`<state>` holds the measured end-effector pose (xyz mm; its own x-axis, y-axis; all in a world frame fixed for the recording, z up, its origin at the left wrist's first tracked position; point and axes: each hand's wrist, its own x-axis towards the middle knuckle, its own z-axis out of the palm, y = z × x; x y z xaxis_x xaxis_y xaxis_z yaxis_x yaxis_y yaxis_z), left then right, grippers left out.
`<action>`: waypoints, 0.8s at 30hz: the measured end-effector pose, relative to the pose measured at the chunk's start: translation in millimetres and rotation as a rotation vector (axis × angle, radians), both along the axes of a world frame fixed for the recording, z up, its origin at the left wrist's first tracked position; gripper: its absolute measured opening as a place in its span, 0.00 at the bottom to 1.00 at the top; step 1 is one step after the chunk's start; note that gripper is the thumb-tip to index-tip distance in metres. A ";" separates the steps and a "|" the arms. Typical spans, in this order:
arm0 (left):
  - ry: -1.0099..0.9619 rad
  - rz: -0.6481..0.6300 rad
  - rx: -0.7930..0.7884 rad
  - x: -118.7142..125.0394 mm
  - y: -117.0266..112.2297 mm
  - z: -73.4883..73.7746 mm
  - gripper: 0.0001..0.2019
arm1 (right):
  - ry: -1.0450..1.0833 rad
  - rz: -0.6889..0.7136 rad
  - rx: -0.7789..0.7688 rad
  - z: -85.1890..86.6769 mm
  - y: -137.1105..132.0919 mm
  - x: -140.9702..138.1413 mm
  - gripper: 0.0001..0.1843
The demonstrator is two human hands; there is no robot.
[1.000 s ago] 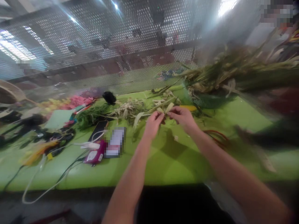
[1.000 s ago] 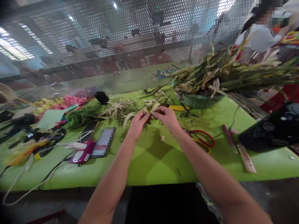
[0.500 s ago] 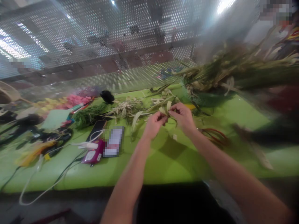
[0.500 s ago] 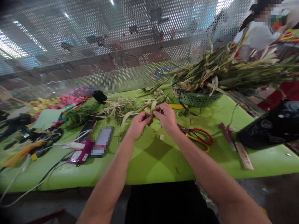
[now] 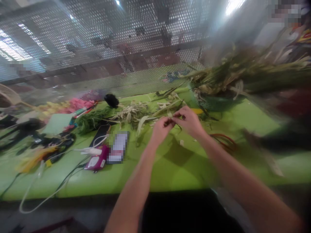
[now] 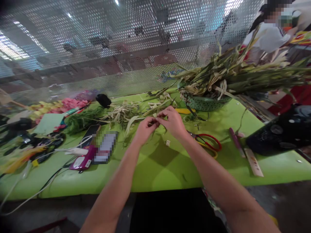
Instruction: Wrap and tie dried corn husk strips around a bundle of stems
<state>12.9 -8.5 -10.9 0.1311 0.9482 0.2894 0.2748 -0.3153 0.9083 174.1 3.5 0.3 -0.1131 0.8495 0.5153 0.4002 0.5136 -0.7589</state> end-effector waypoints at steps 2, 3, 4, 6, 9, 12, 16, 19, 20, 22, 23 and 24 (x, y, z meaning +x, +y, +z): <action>0.006 -0.044 -0.025 0.7 0.0 -2.0 0.07 | 0.021 0.021 0.039 -4.7 1.7 -2.7 0.02; 0.004 -0.068 -0.052 0.8 0.2 -3.1 0.07 | 0.029 0.032 0.061 -6.1 2.1 -3.7 0.02; -0.012 -0.092 -0.086 0.7 0.6 -4.4 0.07 | 0.035 0.037 0.079 -6.4 1.9 -4.3 0.03; -0.102 -0.113 -0.160 0.2 2.0 -7.4 0.07 | 0.044 0.018 0.101 -3.8 -0.5 -4.6 0.01; -0.338 -0.044 -0.240 -1.6 5.8 -12.3 0.11 | 0.079 -0.111 0.142 5.0 -6.9 -2.9 0.07; -0.533 0.086 -0.284 -4.5 9.7 -13.9 0.14 | 0.073 -0.149 0.161 9.0 -11.5 -3.1 0.05; -0.681 0.121 -0.317 -6.1 10.3 -9.3 0.17 | -0.106 -0.041 0.049 -0.8 -11.9 -11.5 0.07; -0.688 0.111 -0.333 -6.0 8.5 -6.3 0.17 | -0.166 -0.005 -0.049 -9.3 -10.5 -16.8 0.06; -0.673 0.115 -0.340 -6.2 8.0 -6.0 0.17 | -0.163 0.007 -0.070 -10.7 -9.9 -17.3 0.06; -0.632 0.122 -0.340 -7.4 7.7 -6.3 0.16 | -0.156 0.024 -0.086 -11.7 -8.6 -16.3 0.05; -0.610 0.126 -0.331 -8.2 7.8 -6.7 0.15 | -0.159 0.024 -0.079 -11.6 -7.8 -15.3 0.05; -0.587 0.129 -0.318 -9.1 8.0 -7.1 0.14 | -0.170 0.018 -0.063 -11.4 -7.1 -14.1 0.05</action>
